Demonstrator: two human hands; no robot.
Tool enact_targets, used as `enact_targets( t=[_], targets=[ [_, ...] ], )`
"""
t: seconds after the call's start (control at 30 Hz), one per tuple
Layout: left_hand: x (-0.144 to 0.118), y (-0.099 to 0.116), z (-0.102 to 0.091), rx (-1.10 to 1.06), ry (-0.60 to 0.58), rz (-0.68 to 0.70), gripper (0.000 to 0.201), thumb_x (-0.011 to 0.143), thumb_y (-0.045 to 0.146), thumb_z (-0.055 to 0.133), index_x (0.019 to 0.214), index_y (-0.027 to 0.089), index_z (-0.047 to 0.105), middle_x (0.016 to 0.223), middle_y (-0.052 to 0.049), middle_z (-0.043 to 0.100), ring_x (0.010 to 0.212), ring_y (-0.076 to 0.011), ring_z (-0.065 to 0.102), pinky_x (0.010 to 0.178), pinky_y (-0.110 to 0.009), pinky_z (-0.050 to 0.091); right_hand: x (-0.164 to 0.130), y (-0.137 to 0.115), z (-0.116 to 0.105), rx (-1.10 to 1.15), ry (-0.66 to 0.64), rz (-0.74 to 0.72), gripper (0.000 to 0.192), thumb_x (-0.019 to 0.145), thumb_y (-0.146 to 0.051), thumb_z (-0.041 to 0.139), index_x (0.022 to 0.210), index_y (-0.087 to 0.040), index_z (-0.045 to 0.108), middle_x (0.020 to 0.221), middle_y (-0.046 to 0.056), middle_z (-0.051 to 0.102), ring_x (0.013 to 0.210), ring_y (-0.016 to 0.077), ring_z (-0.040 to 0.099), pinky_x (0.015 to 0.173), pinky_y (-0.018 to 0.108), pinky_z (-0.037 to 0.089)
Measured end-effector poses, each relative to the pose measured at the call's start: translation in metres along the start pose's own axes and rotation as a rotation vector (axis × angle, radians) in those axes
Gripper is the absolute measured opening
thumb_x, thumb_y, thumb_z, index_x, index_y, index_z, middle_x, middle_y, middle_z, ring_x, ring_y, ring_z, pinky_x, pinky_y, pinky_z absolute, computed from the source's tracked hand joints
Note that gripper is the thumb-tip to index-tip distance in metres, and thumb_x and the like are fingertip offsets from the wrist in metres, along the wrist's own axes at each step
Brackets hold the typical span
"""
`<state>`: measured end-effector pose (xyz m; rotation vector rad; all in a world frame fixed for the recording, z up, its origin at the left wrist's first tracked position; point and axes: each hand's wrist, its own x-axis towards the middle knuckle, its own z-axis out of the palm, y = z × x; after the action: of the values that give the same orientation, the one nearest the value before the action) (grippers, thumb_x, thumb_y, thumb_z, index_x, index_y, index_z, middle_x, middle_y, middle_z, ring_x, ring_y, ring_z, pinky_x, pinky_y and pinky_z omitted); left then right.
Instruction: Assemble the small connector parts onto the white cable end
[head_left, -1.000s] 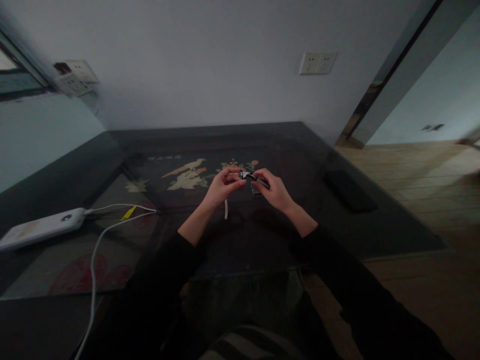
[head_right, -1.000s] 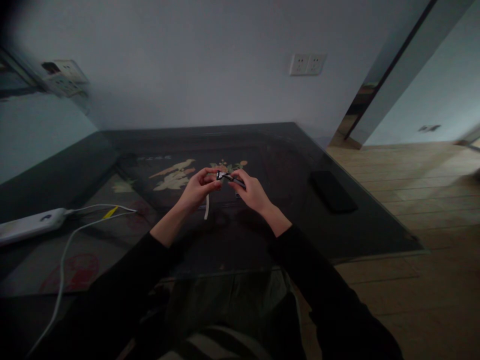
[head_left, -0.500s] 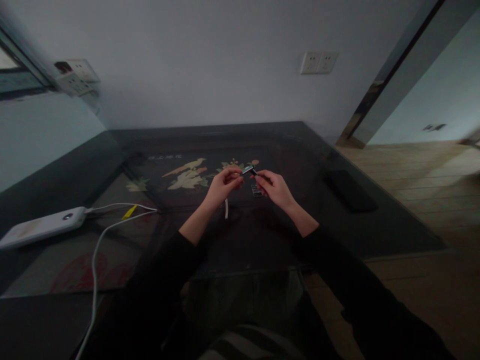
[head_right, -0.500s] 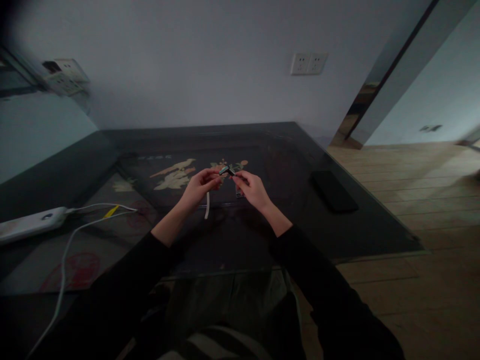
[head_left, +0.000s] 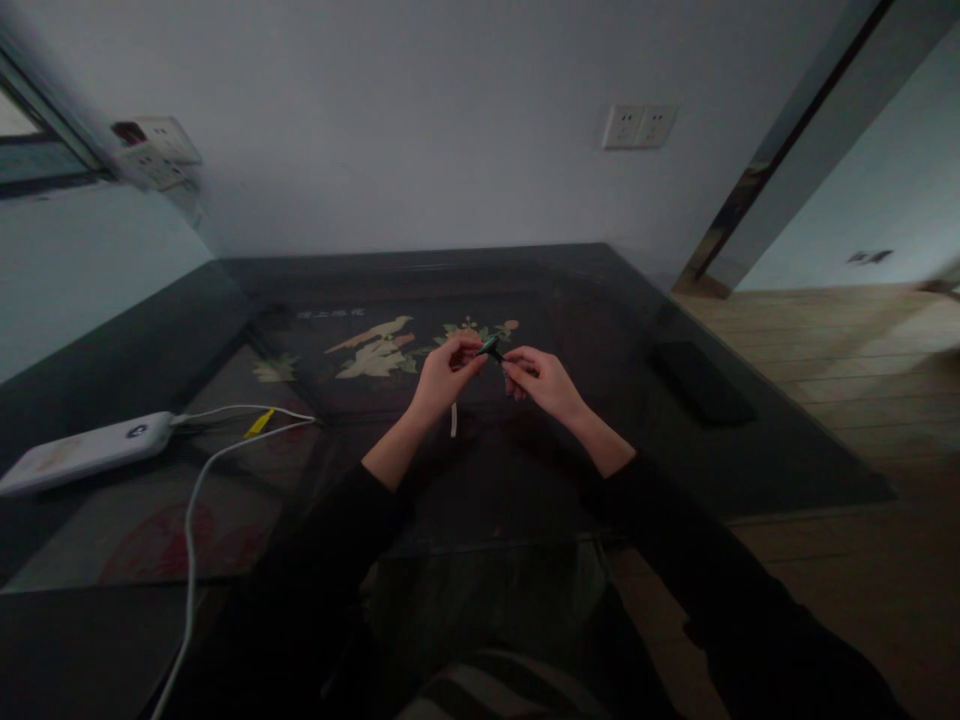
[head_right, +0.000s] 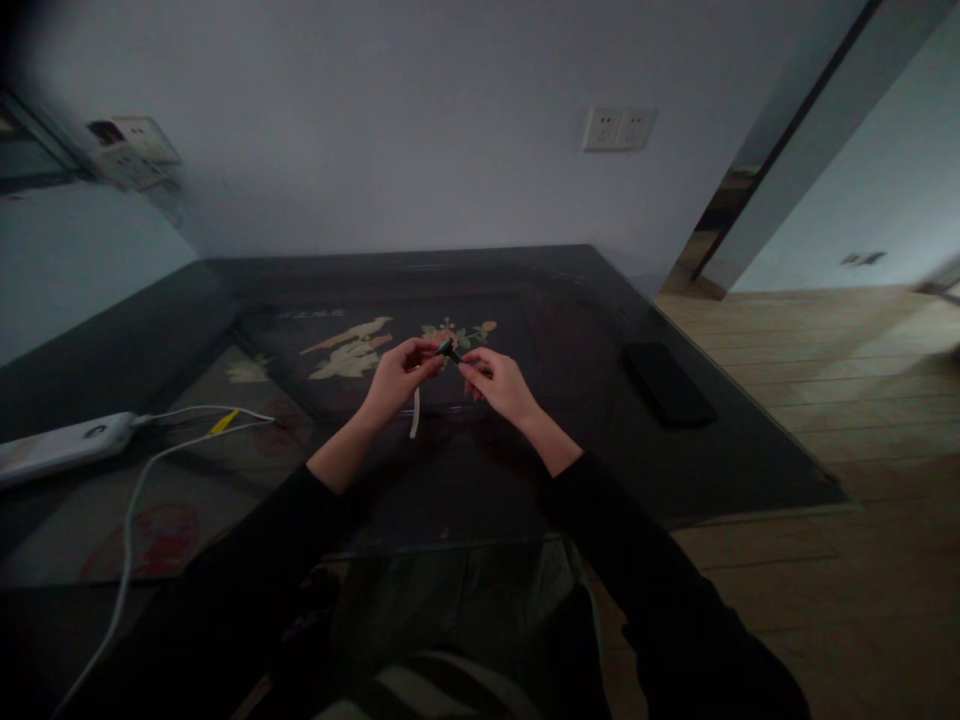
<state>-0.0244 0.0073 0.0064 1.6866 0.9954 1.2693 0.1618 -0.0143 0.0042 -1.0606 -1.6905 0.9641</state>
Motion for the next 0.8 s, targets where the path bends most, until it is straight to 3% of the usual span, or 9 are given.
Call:
enact_targets(
  t=[0.23, 0.53, 0.8],
  targets=[
    [-0.0025, 0.0036, -0.0008, 0.105, 0.017, 0.033, 0.017, 0.077, 0.022, 0.068, 0.092, 0.014, 0.066, 0.082, -0.005, 0.067, 0.074, -0.0131, 0.061, 0.063, -0.023, 0.048, -0.0026, -0.0048, 0.0030, -0.039, -0.017, 0.019, 0.022, 0.085, -0.037, 0.058, 0.093, -0.017, 0.057, 0.059, -0.001, 0.063, 0.045, 0.0108, 0.053, 0.047, 0.025, 0.042],
    [-0.0022, 0.0023, -0.0003, 0.114, 0.025, 0.029, 0.015, 0.077, 0.022, 0.069, 0.090, 0.014, 0.067, 0.081, -0.005, 0.069, 0.074, -0.0134, 0.063, 0.065, -0.024, 0.049, -0.0042, -0.0070, 0.0048, -0.038, -0.023, 0.072, 0.026, 0.085, -0.042, 0.059, 0.093, -0.017, 0.057, 0.059, -0.002, 0.060, 0.043, 0.0094, 0.051, 0.041, 0.022, 0.038],
    [-0.0032, 0.0034, 0.0016, 0.111, -0.009, 0.039, 0.015, 0.076, 0.020, 0.070, 0.089, 0.013, 0.068, 0.083, -0.006, 0.071, 0.072, -0.0127, 0.064, 0.064, -0.023, 0.049, -0.0039, -0.0050, 0.0053, -0.063, -0.029, 0.067, 0.028, 0.085, -0.045, 0.056, 0.083, -0.017, 0.057, 0.057, -0.001, 0.057, 0.044, 0.0108, 0.053, 0.043, 0.023, 0.040]
  ],
)
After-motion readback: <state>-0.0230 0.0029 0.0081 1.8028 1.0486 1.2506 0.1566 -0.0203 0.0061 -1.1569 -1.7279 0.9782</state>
